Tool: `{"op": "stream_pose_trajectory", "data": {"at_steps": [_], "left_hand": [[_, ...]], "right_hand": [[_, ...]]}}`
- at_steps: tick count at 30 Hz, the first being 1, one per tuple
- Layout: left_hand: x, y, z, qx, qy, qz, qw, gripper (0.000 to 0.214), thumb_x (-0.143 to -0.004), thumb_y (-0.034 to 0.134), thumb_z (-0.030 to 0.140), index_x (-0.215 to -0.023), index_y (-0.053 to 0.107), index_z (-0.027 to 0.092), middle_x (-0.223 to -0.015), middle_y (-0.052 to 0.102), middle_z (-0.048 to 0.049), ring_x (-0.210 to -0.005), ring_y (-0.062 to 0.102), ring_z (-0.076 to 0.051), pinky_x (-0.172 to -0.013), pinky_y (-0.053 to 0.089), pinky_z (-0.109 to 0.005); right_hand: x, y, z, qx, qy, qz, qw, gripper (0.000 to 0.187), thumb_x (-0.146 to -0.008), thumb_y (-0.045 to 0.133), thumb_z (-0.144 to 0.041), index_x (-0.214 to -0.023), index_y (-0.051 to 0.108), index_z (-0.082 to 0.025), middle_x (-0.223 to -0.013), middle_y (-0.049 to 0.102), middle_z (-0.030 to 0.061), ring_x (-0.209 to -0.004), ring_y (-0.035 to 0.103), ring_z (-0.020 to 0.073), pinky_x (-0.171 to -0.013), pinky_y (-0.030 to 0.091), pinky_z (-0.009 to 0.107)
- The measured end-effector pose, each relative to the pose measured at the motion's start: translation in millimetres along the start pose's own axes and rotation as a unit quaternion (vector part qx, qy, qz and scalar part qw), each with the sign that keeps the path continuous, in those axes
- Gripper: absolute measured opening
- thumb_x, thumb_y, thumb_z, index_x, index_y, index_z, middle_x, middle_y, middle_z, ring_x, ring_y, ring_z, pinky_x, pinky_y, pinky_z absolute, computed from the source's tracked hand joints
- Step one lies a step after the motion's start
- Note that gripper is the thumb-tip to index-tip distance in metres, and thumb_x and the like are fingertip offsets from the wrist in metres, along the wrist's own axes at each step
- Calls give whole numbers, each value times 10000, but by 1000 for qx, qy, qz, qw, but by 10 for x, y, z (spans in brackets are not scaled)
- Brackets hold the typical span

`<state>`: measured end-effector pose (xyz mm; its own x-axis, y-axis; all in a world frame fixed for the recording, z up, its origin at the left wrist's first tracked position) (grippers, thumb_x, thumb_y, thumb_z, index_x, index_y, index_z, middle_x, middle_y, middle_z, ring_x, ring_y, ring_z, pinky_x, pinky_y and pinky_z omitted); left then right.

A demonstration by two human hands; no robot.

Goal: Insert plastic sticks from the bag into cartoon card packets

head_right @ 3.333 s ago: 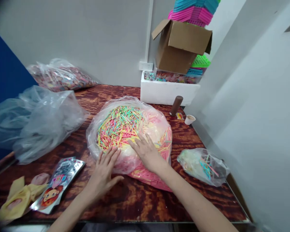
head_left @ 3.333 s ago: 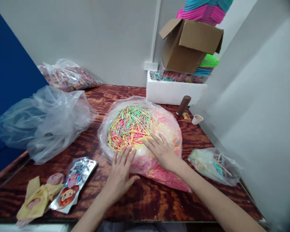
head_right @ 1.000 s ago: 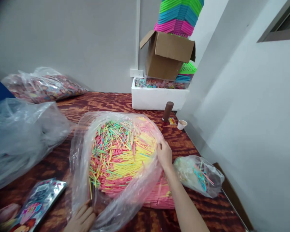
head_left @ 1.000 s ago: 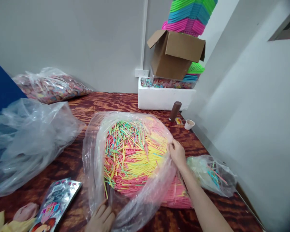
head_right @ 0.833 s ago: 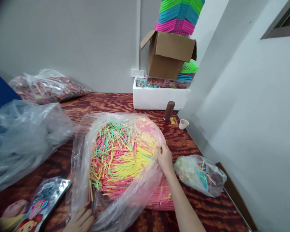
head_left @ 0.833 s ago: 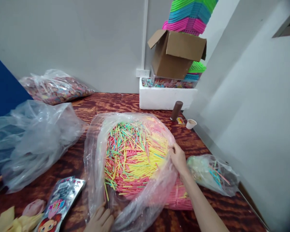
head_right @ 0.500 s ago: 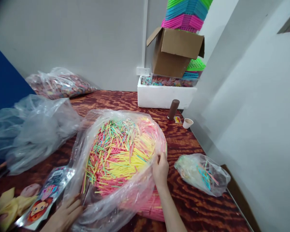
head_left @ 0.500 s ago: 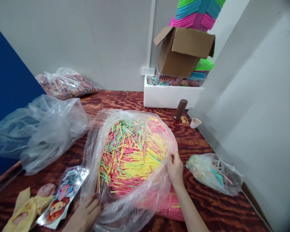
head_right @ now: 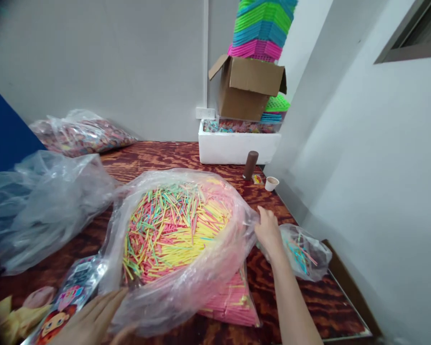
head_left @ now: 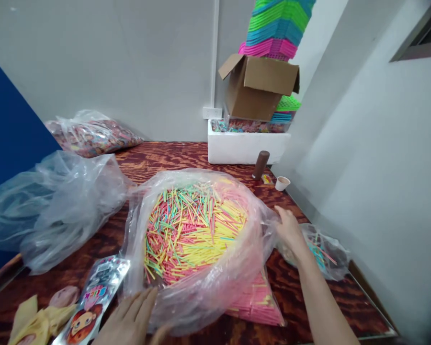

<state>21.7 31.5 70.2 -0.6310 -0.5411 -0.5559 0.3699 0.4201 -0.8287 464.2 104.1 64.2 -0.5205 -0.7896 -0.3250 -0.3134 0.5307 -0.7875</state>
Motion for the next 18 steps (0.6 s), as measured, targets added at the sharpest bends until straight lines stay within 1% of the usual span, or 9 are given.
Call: {"op": "stream_pose_trajectory", "data": {"at_steps": [2, 3, 5, 7, 9, 11, 13, 15, 18], "left_hand": [[-283, 0, 129, 31, -45, -14, 998, 502, -915, 528, 492, -1314, 535, 188, -1184, 715, -105, -1038, 676, -260, -853, 549, -366], [-405, 37, 263, 56, -44, -21, 997, 530, -914, 541, 474, -1349, 506, 173, -1243, 684, -122, -1103, 650, -265, -895, 540, -371], [-565, 160, 563, 121, -31, -24, 992, 545, -918, 560, 402, -1393, 458, 155, -1260, 665, -140, -1134, 626, -265, -939, 526, -382], [-574, 354, 786, 172, -41, -32, 984, 474, -934, 526, 271, -1386, 455, 150, -1193, 678, -145, -1052, 647, -253, -892, 542, -380], [-456, 552, 930, 202, -61, -38, 977, 442, -931, 475, 167, -1373, 463, 148, -1100, 687, -142, -951, 655, -244, -815, 554, -374], [-287, 725, 1059, 223, -61, -46, 972, 473, -909, 444, 100, -1381, 454, 134, -1063, 676, -146, -914, 643, -240, -790, 551, -373], [-139, 871, 1194, 243, -42, -58, 967, 520, -875, 438, 61, -1391, 443, 127, -1079, 665, -151, -932, 627, -245, -811, 545, -383], [-49, 1007, 1322, 257, -24, -80, 963, 558, -844, 462, 69, -1398, 440, 130, -1118, 656, -155, -966, 610, -261, -835, 539, -404], [-20, 1142, 1453, 262, -26, -132, 956, 587, -834, 491, 92, -1415, 430, 155, -1184, 647, -141, -1010, 597, -269, -882, 525, -416]], "right_hand": [[151, -208, -686, 12, -120, 54, 991, 606, -754, 413, -64, -1336, 564, -140, -1305, 588, 154, -1210, 509, 295, -1037, 393, 462], [256, -218, -1041, 1, -184, 49, 982, 611, -783, 399, -60, -1370, 538, -158, -1355, 566, 133, -1255, 477, 283, -1077, 364, 456], [489, -33, -1627, -15, -300, -33, 953, 582, -849, 386, -72, -1396, 521, -217, -1352, 585, 92, -1256, 490, 251, -1091, 364, 432], [660, 227, -1850, -6, -342, -117, 932, 516, -913, 417, -132, -1410, 508, -234, -1344, 606, 92, -1262, 504, 260, -1077, 382, 444], [706, 396, -1708, 1, -312, -151, 938, 490, -954, 447, -222, -1444, 464, -216, -1280, 651, 118, -1213, 556, 277, -1027, 424, 457], [713, 451, -1358, 3, -263, -148, 953, 522, -980, 436, -285, -1493, 382, -201, -1201, 695, 127, -1127, 618, 275, -990, 446, 461], [758, 435, -981, 7, -245, -126, 961, 531, -997, 412, -306, -1512, 342, -198, -1194, 708, 119, -1115, 638, 261, -1041, 403, 478], [797, 417, -575, 28, -214, -98, 972, 507, -994, 406, -313, -1483, 397, -182, -1120, 740, 116, -1062, 669, 264, -1038, 403, 481], [826, 462, 67, 67, -100, -81, 989, 460, -974, 392, -344, -1351, 564, -144, -996, 764, 139, -914, 709, 294, -897, 492, 467]]}}
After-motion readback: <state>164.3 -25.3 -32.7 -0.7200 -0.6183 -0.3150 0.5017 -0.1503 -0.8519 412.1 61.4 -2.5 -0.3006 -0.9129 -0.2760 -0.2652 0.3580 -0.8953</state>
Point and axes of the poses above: each hand's wrist, its own x-axis away from the middle knuckle, its own y-axis out of the palm, z = x × y, the point moved 10 cm from there along -x, towards the middle knuckle
